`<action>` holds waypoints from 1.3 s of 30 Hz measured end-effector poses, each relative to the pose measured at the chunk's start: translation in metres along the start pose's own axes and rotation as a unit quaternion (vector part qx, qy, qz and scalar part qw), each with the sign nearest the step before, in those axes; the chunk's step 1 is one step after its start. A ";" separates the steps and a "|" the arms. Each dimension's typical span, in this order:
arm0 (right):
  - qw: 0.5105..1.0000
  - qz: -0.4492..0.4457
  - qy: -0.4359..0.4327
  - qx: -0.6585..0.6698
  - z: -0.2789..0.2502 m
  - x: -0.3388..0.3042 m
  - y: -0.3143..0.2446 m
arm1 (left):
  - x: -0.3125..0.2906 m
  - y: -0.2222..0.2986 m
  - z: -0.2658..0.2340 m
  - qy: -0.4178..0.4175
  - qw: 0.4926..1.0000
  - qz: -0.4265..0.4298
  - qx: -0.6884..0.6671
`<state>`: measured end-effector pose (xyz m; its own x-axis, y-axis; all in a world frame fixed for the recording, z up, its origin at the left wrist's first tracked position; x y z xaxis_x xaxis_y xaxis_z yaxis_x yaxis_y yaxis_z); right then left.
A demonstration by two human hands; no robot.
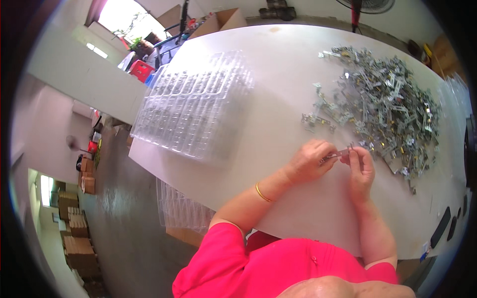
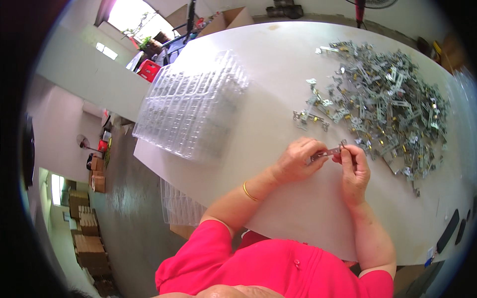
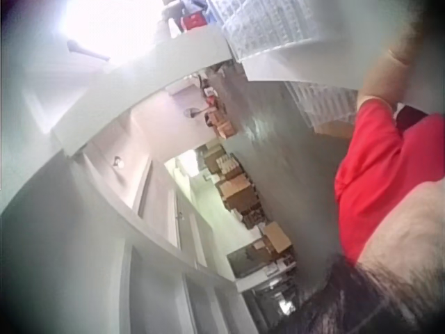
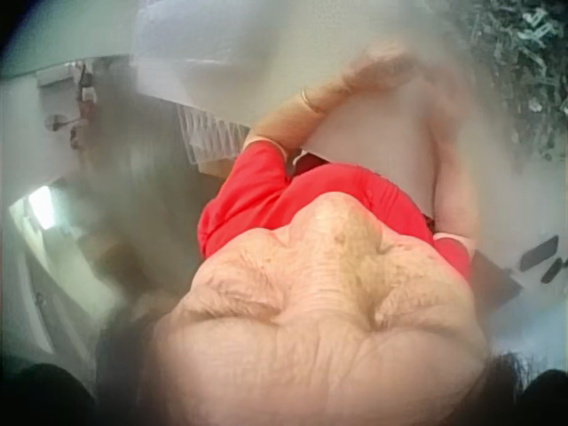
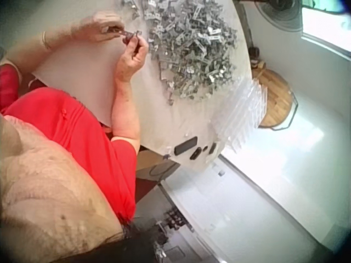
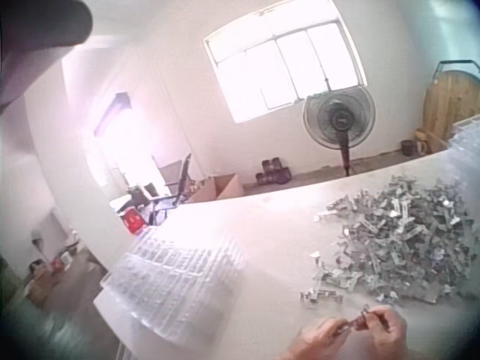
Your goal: The person picks up a metal bracket and a pin from the table, inserts the pin into the bracket by hand, and places the assembled unit into a plastic tray, repeating this process for multiple components.
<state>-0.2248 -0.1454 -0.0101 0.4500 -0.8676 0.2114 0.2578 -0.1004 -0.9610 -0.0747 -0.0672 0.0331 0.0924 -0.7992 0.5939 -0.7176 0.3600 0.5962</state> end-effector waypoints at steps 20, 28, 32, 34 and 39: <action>1.000 0.010 -0.004 -0.025 -0.003 0.000 0.003 | 0.013 0.040 -0.215 0.257 0.945 -0.125 0.161; 0.999 0.009 -0.021 -0.032 0.004 0.002 0.003 | -0.045 -0.012 -0.368 0.258 0.830 -0.349 0.351; 0.999 0.018 -0.026 -0.038 0.004 0.002 0.007 | -0.068 -0.037 -0.396 0.235 0.815 -0.315 0.424; 0.999 0.016 -0.024 -0.041 0.000 0.002 0.011 | -0.072 -0.048 -0.398 0.208 0.810 -0.346 0.425; 0.999 0.019 -0.020 -0.033 0.002 0.002 0.009 | -0.070 -0.059 -0.396 0.168 0.802 -0.400 0.411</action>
<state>-0.2201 -0.1476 -0.0177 0.4918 -0.8520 0.1796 0.1826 -0.1008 -0.9780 0.2346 0.1582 0.1699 0.8320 -0.3915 0.3931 -0.5352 -0.7529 0.3829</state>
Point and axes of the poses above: each hand's wrist, its own x-axis towards the middle knuckle, its own z-axis out of the palm, y = z × x, the point moved 6 cm from there along x, towards the middle knuckle, and after that the axes turned 1 degree about -z, right-handed, at the moved point
